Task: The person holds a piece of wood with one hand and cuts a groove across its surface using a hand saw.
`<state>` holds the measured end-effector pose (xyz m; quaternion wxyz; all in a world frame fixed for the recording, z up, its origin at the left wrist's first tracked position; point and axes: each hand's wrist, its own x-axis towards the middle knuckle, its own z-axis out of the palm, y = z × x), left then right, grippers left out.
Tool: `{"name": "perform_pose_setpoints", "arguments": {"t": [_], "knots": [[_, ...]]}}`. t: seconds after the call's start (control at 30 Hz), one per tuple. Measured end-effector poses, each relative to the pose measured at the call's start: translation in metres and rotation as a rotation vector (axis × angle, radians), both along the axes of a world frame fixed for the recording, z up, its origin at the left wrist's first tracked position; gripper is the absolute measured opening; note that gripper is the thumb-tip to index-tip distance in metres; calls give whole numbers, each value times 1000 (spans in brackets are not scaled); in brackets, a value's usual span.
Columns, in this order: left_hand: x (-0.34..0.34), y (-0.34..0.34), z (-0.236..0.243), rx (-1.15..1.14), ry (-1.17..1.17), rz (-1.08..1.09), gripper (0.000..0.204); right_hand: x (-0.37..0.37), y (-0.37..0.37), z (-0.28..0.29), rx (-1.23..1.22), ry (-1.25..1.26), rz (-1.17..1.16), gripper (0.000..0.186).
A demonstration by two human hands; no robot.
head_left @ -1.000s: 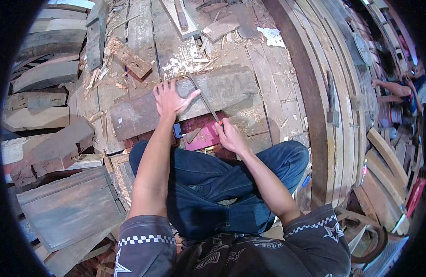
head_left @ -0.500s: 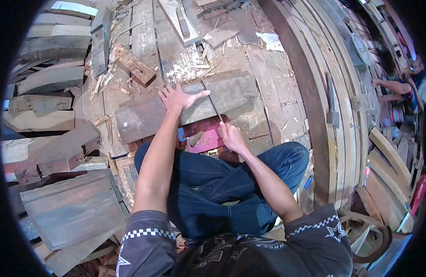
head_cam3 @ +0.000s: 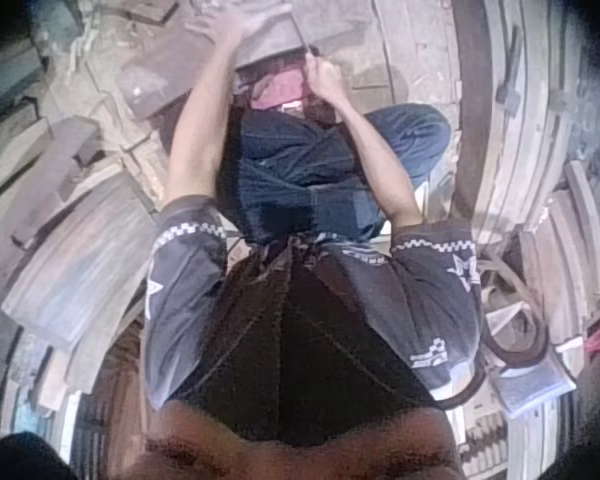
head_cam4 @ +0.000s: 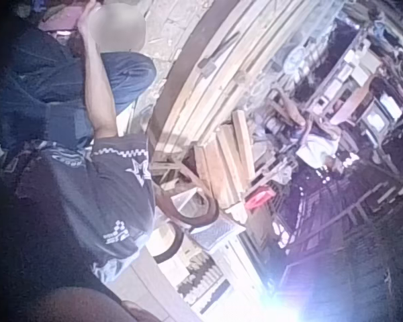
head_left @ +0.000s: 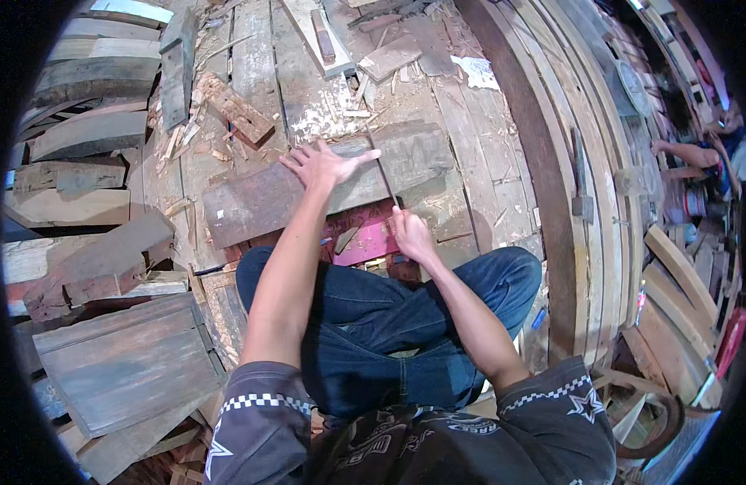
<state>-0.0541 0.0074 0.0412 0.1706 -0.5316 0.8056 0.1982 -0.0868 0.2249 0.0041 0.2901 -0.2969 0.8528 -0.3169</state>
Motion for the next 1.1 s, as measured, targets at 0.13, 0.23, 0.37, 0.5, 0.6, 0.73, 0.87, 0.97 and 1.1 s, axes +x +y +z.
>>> {"name": "perform_pose_setpoints", "arguments": {"t": [0.13,0.23,0.37,0.5,0.6,0.73,0.87,0.97,1.1], "knots": [[-22,8,7,81,-70,-2,149,-13,8,-28,-5,-53,-32,54],[-20,-3,2,153,-15,-22,142,-13,7,-22,30,-151,-49,54],[11,-43,-42,65,259,55,90,1,5,-18,-30,-100,1,53],[73,-66,-63,-481,371,-99,67,1,5,-8,-61,-33,151,50],[76,-62,-65,-550,422,-106,60,4,7,-13,-68,7,150,49],[75,-65,-47,-454,280,-58,58,4,8,-6,0,56,-27,49],[66,-60,-51,-415,343,-31,61,-6,30,-55,-12,451,62,45],[73,-62,-48,-410,282,-40,62,4,21,-39,-47,338,59,43],[77,-66,-48,-361,283,-31,67,5,14,-16,27,23,95,46]]}}
